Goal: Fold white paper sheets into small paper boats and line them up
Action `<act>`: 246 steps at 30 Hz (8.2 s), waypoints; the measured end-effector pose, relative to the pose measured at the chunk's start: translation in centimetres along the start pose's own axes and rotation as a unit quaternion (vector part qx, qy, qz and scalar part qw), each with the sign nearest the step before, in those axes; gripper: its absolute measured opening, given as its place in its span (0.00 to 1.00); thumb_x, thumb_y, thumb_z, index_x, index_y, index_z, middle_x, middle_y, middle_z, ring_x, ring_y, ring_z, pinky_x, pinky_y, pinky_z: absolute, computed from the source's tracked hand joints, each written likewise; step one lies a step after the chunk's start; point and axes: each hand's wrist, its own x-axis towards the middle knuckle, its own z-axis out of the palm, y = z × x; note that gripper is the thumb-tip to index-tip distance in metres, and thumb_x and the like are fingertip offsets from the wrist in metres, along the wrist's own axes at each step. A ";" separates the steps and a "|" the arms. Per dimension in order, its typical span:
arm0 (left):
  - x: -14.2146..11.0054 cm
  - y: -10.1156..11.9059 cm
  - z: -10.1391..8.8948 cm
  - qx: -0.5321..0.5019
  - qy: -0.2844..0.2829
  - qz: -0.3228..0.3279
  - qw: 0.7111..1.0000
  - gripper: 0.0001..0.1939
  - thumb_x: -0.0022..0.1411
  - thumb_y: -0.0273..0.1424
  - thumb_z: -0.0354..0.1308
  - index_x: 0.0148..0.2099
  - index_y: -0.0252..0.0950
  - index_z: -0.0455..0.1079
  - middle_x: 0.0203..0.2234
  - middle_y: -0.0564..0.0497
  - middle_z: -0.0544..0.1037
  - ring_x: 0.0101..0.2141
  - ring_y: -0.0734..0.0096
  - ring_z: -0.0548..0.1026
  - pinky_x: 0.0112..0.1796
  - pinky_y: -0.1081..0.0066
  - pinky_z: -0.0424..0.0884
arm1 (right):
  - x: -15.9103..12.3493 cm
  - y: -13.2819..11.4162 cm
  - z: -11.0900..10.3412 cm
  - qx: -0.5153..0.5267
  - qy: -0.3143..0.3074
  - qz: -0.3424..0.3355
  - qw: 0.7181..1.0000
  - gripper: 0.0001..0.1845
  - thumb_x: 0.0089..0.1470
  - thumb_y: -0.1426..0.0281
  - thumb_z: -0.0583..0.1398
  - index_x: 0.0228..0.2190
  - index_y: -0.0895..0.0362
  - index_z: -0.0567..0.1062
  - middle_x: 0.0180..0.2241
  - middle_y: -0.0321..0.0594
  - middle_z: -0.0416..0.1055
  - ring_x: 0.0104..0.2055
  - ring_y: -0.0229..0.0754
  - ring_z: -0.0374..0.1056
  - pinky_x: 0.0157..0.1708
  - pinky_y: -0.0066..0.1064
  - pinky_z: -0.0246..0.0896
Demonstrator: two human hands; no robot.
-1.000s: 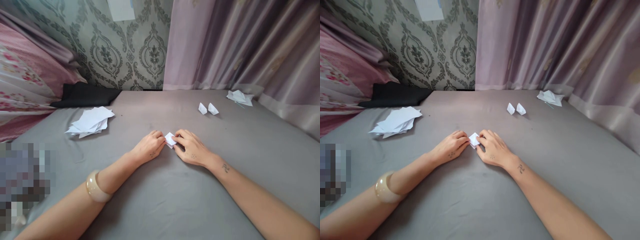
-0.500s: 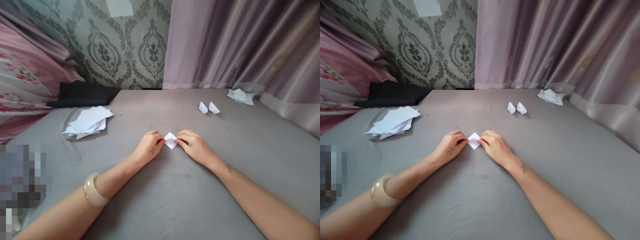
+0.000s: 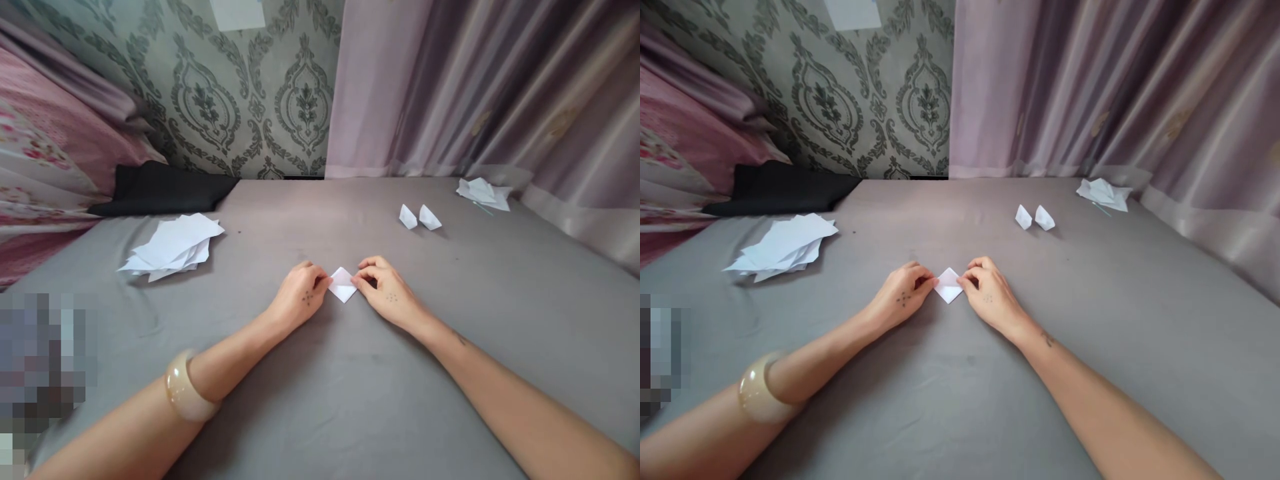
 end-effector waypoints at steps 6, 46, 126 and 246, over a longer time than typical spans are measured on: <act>0.3 0.1 0.1 0.020 0.003 -0.044 0.999 0.10 0.59 0.33 0.55 0.29 0.35 0.72 0.26 0.49 0.74 0.27 0.69 0.70 0.29 0.70 0.65 | 0.2 -0.1 0.3 -0.014 0.006 0.037 0.999 0.10 0.52 0.67 0.59 0.22 0.56 0.75 0.43 0.43 0.68 0.35 0.39 0.69 0.39 0.34 0.63; 0.0 0.8 -0.5 0.120 -0.103 0.159 0.975 0.18 0.65 0.22 0.42 0.47 0.37 0.71 0.37 0.47 0.70 0.37 0.68 0.68 0.37 0.71 0.67 | -0.3 -0.7 -0.8 0.007 0.031 -0.086 0.996 0.13 0.58 0.74 0.51 0.36 0.54 0.75 0.37 0.39 0.73 0.40 0.40 0.68 0.42 0.33 0.62; 0.0 0.1 -0.8 -0.022 0.110 0.156 0.981 0.09 0.64 0.32 0.53 0.36 0.36 0.73 0.33 0.48 0.75 0.35 0.69 0.69 0.37 0.69 0.66 | 0.0 -1.7 -0.6 0.009 0.056 -0.111 0.992 0.03 0.55 0.69 0.59 0.31 0.54 0.74 0.34 0.39 0.72 0.36 0.40 0.68 0.35 0.31 0.62; 0.5 -0.7 -0.2 -0.047 -0.023 0.029 0.998 0.05 0.58 0.31 0.58 0.34 0.35 0.70 0.30 0.50 0.73 0.31 0.70 0.70 0.33 0.70 0.66 | -1.0 -0.4 0.6 -0.050 0.013 -0.048 0.998 0.07 0.54 0.69 0.59 0.35 0.55 0.75 0.39 0.41 0.70 0.42 0.42 0.65 0.43 0.35 0.60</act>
